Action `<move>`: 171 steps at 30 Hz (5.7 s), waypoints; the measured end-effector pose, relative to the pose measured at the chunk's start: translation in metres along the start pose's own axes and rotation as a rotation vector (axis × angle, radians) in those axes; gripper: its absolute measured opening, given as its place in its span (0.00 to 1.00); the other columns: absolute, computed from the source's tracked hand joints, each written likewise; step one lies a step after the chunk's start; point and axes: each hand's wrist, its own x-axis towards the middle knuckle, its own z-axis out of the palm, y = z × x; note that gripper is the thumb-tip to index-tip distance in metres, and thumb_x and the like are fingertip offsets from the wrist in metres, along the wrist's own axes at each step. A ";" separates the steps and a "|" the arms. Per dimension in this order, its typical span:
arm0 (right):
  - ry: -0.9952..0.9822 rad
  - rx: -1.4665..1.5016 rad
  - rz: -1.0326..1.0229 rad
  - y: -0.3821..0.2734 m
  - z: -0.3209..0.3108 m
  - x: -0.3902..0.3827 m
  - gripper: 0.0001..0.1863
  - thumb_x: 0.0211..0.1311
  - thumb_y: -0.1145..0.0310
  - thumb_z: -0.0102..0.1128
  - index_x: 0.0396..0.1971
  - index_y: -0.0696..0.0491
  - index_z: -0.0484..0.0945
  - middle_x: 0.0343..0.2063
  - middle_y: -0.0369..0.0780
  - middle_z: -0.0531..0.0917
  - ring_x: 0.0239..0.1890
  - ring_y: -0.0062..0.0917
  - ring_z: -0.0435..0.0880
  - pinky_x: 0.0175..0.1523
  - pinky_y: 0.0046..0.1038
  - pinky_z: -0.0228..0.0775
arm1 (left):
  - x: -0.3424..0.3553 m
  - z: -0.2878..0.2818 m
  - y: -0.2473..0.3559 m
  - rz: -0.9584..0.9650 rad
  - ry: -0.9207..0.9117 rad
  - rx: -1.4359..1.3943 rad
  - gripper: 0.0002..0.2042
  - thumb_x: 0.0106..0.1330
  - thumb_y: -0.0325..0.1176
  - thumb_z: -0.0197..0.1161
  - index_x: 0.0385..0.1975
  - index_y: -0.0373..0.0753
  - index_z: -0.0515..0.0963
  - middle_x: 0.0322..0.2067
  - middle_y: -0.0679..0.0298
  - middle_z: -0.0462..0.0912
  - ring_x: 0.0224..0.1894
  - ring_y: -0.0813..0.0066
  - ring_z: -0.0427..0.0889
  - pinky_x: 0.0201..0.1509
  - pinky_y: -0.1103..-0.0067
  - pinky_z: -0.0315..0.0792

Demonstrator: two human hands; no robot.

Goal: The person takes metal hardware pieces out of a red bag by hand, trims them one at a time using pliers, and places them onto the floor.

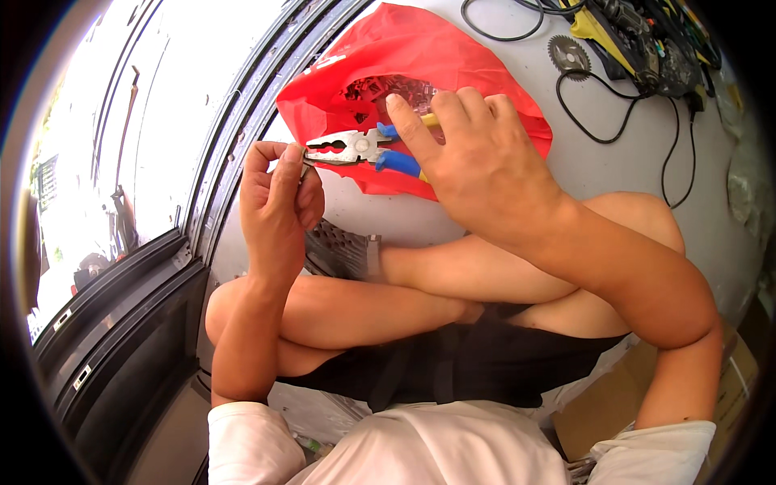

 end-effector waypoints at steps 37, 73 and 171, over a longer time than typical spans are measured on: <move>-0.044 0.272 -0.185 0.042 0.002 0.000 0.19 0.56 0.74 0.66 0.49 0.51 0.77 0.30 0.42 0.78 0.29 0.38 0.83 0.33 0.37 0.78 | 0.000 -0.037 0.029 0.146 0.052 0.157 0.09 0.80 0.31 0.54 0.33 0.39 0.70 0.14 0.75 0.61 0.12 0.89 0.54 0.14 0.85 0.52; 0.166 0.211 -0.048 -0.010 0.028 0.008 0.17 0.56 0.64 0.59 0.43 0.58 0.81 0.30 0.39 0.82 0.35 0.31 0.81 0.34 0.34 0.73 | -0.007 -0.051 -0.009 0.077 0.169 0.340 0.08 0.80 0.34 0.53 0.37 0.39 0.74 0.19 0.72 0.68 0.15 0.86 0.64 0.16 0.84 0.56; -0.357 0.999 0.320 -0.021 -0.035 -0.014 0.24 0.66 0.65 0.62 0.59 0.58 0.75 0.44 0.54 0.85 0.44 0.52 0.85 0.49 0.46 0.76 | 0.004 -0.014 0.012 0.657 0.021 0.241 0.15 0.66 0.12 0.64 0.50 0.31 0.76 0.45 0.60 0.81 0.46 0.76 0.83 0.45 0.84 0.76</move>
